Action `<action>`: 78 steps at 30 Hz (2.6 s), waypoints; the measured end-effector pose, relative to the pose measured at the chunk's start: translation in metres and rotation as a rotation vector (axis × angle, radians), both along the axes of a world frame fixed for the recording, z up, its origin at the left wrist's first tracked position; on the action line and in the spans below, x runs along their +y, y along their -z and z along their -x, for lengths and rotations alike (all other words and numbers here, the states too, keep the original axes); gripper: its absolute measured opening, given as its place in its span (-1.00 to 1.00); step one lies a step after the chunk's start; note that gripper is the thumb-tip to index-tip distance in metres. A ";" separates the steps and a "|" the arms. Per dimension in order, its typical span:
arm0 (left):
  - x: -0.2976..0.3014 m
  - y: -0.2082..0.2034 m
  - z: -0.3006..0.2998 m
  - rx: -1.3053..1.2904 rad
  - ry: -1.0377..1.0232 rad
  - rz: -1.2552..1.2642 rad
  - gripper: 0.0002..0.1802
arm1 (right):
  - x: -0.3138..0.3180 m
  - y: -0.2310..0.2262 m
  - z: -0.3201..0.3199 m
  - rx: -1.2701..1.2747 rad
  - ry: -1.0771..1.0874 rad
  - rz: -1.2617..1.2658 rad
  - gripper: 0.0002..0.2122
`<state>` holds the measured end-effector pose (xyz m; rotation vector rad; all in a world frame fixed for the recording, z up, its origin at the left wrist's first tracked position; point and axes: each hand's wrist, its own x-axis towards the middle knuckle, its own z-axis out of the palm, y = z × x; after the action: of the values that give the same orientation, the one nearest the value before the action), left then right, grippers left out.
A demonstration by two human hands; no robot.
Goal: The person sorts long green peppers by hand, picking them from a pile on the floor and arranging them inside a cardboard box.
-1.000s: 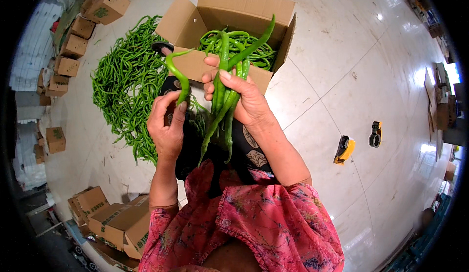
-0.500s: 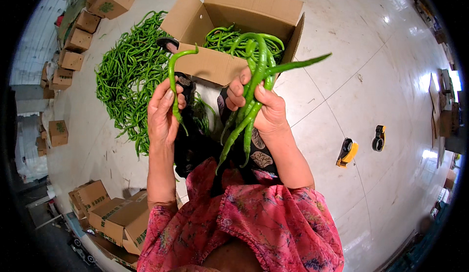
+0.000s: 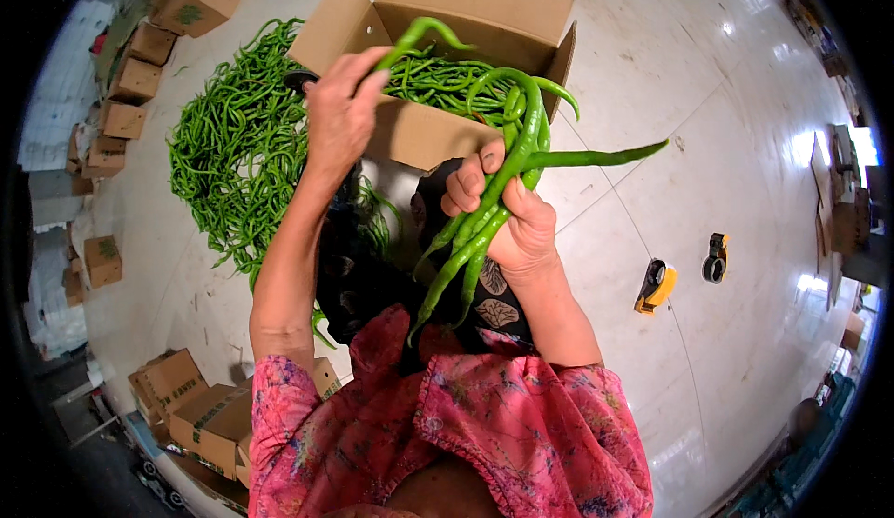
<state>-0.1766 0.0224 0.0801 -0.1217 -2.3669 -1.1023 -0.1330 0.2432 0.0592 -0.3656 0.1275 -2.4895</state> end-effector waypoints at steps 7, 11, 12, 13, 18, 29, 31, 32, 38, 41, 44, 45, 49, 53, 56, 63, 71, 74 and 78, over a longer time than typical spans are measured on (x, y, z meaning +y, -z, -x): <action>0.028 -0.006 -0.029 -0.123 0.074 -0.344 -0.82 | 0.000 0.003 0.008 -0.127 0.040 -0.039 -0.75; 0.039 -0.021 -0.076 -0.108 0.270 -0.412 -0.80 | -0.017 -0.014 0.008 -0.123 0.133 -0.200 -0.66; 0.046 -0.026 -0.083 -0.207 0.283 -0.483 -0.73 | -0.022 -0.015 0.008 -0.103 0.150 -0.248 -0.65; 0.052 -0.031 -0.086 -0.261 0.250 -0.346 -0.72 | -0.025 -0.017 0.008 -0.082 0.166 -0.297 -0.64; 0.057 -0.029 -0.089 -0.242 0.103 -0.219 -0.76 | -0.030 -0.025 0.005 -0.054 0.104 -0.387 -0.62; 0.024 -0.025 -0.099 -0.354 0.243 -1.245 -0.62 | -0.011 -0.001 0.006 -0.033 -0.013 -0.076 -0.68; 0.018 -0.017 -0.100 -0.394 0.271 -1.351 -0.62 | -0.006 0.005 0.003 -0.028 -0.050 -0.006 -0.66; 0.016 -0.011 -0.100 -0.382 0.277 -1.391 -0.62 | -0.004 0.007 0.003 -0.017 -0.075 0.013 -0.66; 0.016 0.005 -0.102 -0.388 0.155 -1.441 -0.67 | -0.001 0.011 0.001 -0.012 -0.097 0.034 -0.66; 0.020 0.009 -0.102 -0.384 0.112 -1.318 -0.68 | 0.002 0.013 0.003 -0.002 -0.094 0.016 -0.67; 0.011 0.020 -0.104 -0.401 0.181 -1.349 -0.65 | 0.003 0.013 0.003 -0.005 -0.100 0.029 -0.66; 0.010 0.023 -0.105 -0.410 0.192 -1.364 -0.65 | 0.003 0.011 0.002 -0.013 -0.100 0.018 -0.65; 0.007 0.026 -0.106 -0.359 0.292 -1.577 -0.63 | 0.003 0.006 0.002 -0.052 -0.118 0.011 -0.64; 0.009 0.027 -0.104 -0.327 0.305 -1.653 -0.64 | 0.005 0.007 0.004 -0.015 -0.109 -0.006 -0.63; 0.009 0.028 -0.098 -0.354 0.200 -1.570 -0.65 | 0.005 0.009 0.005 -0.003 -0.100 0.000 -0.64; -0.001 0.022 -0.019 -0.267 -0.032 -1.048 -0.67 | 0.001 0.008 0.002 -0.044 -0.059 -0.030 -0.67; 0.050 -0.017 -0.078 -0.526 -0.015 -0.615 -0.78 | -0.005 -0.009 0.003 -0.104 0.057 -0.179 -0.82; 0.059 -0.013 -0.107 -0.511 0.136 -0.675 -0.81 | -0.008 -0.015 0.005 -0.042 0.079 -0.240 -0.85; 0.062 -0.010 -0.118 -0.484 0.230 -0.887 -0.74 | -0.011 -0.018 0.004 -0.013 0.078 -0.345 -0.79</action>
<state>-0.0590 0.0846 0.0896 0.2192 -2.0188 -2.3999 -0.1373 0.2323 0.0770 -0.2014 0.5660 -2.4838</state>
